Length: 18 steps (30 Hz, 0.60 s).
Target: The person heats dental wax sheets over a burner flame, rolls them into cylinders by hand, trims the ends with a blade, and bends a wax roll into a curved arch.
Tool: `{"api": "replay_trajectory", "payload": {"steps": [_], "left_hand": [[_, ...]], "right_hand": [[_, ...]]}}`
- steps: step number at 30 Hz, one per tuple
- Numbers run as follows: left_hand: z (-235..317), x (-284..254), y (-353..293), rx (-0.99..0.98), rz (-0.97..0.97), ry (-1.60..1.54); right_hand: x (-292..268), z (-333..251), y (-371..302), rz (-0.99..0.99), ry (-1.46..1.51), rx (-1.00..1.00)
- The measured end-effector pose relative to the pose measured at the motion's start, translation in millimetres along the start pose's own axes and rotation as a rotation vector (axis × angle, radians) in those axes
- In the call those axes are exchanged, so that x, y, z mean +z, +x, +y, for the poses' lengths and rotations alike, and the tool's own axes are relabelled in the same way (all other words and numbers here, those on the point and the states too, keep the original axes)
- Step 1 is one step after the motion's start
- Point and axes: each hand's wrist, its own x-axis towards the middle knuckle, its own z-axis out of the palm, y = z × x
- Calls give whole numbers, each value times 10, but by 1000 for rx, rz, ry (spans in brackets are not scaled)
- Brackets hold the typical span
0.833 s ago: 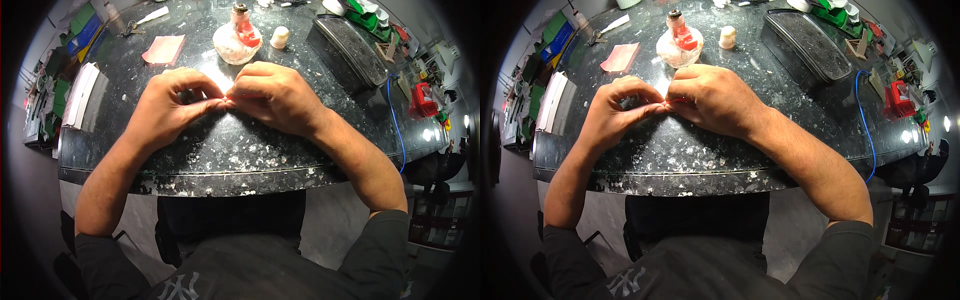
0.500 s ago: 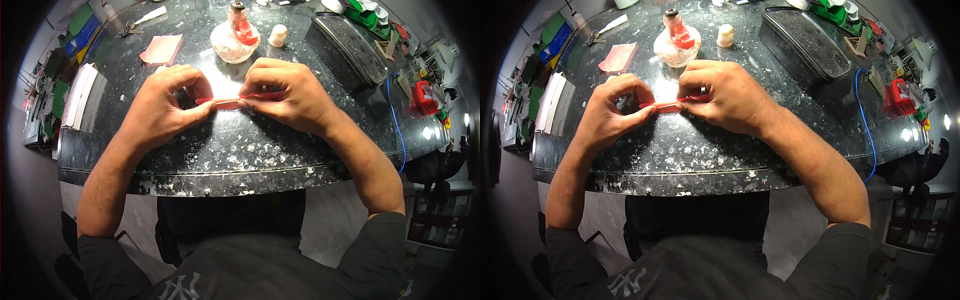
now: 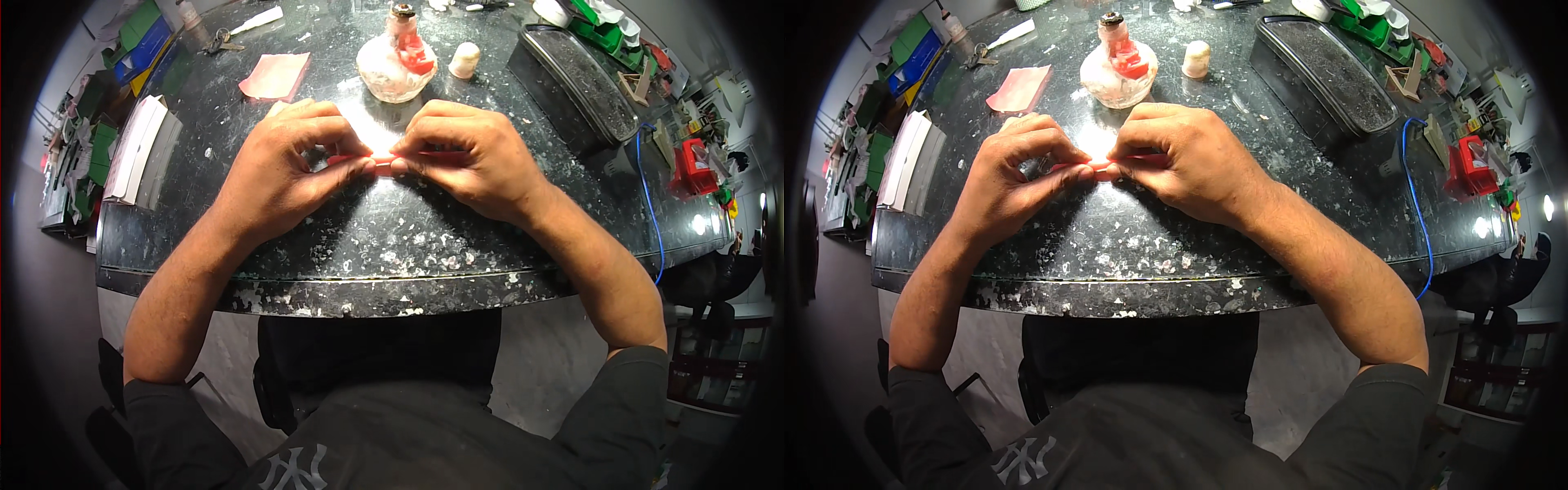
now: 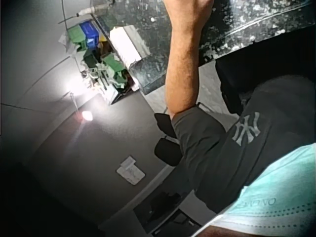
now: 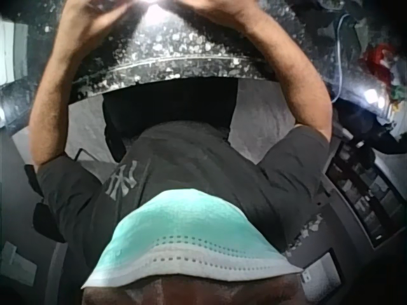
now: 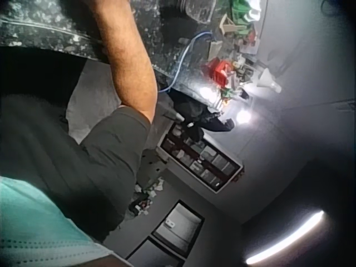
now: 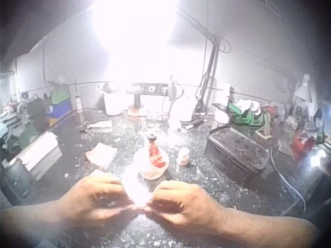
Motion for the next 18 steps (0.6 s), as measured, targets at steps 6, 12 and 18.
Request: {"api": "replay_trajectory", "payload": {"steps": [6, 12, 18], "left_hand": [[-38, 51, -25, 28, 62, -64], [30, 65, -7, 6, 13, 11], [22, 48, 28, -74, -46, -216]], "right_hand": [[20, 10, -1, 17, -29, -27], [-23, -51, 36, -51, 148, 99], [-63, -2, 63, -162, 424, 378]]}}
